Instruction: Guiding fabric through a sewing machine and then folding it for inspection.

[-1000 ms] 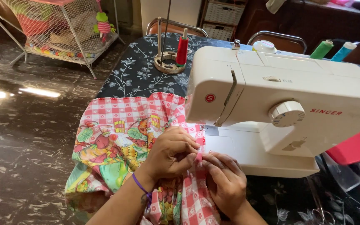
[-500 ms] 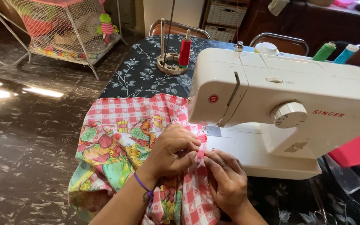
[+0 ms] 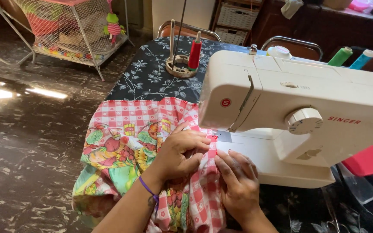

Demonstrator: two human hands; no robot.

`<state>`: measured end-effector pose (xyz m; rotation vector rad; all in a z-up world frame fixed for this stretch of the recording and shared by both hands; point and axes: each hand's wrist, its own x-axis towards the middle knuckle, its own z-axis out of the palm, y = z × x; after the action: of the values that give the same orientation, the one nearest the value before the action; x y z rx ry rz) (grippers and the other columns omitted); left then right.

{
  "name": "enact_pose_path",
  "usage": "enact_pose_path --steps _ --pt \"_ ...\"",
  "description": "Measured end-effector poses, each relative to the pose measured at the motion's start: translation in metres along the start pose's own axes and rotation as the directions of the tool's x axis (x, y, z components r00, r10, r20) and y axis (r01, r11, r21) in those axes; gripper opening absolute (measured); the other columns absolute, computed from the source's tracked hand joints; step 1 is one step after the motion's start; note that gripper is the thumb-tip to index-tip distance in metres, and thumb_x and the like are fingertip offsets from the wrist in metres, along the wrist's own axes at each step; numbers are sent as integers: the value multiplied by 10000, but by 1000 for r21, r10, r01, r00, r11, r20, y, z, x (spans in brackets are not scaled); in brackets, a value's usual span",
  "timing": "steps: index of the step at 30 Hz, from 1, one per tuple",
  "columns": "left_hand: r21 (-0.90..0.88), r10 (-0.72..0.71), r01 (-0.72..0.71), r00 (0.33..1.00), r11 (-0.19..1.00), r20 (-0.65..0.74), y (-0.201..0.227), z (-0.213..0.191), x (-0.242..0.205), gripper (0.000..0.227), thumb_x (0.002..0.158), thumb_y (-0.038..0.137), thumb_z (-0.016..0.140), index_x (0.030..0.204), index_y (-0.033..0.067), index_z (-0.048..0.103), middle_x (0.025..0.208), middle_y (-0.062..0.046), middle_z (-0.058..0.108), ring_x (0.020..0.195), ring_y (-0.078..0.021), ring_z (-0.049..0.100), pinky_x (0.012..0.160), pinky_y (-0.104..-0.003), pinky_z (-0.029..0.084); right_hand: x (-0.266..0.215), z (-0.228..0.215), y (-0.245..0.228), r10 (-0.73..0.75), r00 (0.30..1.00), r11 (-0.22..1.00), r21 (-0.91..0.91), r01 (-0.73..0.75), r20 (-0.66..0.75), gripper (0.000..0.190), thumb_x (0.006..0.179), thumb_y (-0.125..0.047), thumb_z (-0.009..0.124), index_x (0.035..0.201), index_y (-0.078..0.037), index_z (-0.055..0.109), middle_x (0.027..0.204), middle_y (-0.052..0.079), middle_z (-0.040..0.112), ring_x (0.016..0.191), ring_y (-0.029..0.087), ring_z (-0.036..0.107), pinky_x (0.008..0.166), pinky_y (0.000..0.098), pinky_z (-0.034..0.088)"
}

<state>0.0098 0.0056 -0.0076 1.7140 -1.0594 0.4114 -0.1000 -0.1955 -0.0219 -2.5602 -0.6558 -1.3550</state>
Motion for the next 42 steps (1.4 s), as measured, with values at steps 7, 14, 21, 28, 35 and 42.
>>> enact_pose_path --steps 7,14,21,28,35,42 --pt "-35 -34 36 999 999 36 -8 0 3 311 833 170 636 1055 121 848 1200 -93 840 1205 -271 770 1280 -696 262 -4 2 1 42 998 994 -101 -37 49 373 1075 -343 568 1343 -137 726 1425 22 712 1280 314 607 1183 505 423" --pt "2 -44 44 997 999 57 -14 -2 8 377 815 210 622 1108 129 845 1225 -97 833 1236 -285 760 1181 -532 464 -8 5 4 71 995 987 -152 -59 76 369 1059 -308 557 1368 -171 704 1471 -12 682 1317 296 567 1256 510 336" --pt "-22 -27 28 999 999 31 -17 -1 12 305 827 141 635 1055 89 831 1195 -114 832 1162 -294 766 1127 -483 512 -4 7 0 118 989 967 -236 -94 92 401 1028 -389 546 1351 -208 700 1490 -3 664 1338 300 565 1251 514 295" --pt "-21 -58 59 997 998 43 -22 -1 14 307 863 153 632 1088 90 830 1204 -92 833 1136 -274 747 1060 -455 553 -4 8 1 193 963 949 -286 -135 186 564 858 -226 626 1420 -268 620 1628 13 511 1405 330 483 1230 578 293" --pt "23 -112 111 991 994 76 -23 -4 20 378 859 155 581 1126 58 829 1165 -117 838 1085 -269 738 952 -446 598 1 5 1 233 942 938 -313 -152 241 486 982 -385 578 1459 -291 572 1654 48 447 1460 377 448 1239 611 260" --pt "13 -105 105 994 994 40 -34 1 17 399 846 145 587 1154 69 829 1124 -107 835 1065 -263 721 946 -435 591 5 3 4 277 893 944 -276 -182 355 554 987 -504 558 1492 -278 540 1682 49 380 1493 413 356 1209 676 267"
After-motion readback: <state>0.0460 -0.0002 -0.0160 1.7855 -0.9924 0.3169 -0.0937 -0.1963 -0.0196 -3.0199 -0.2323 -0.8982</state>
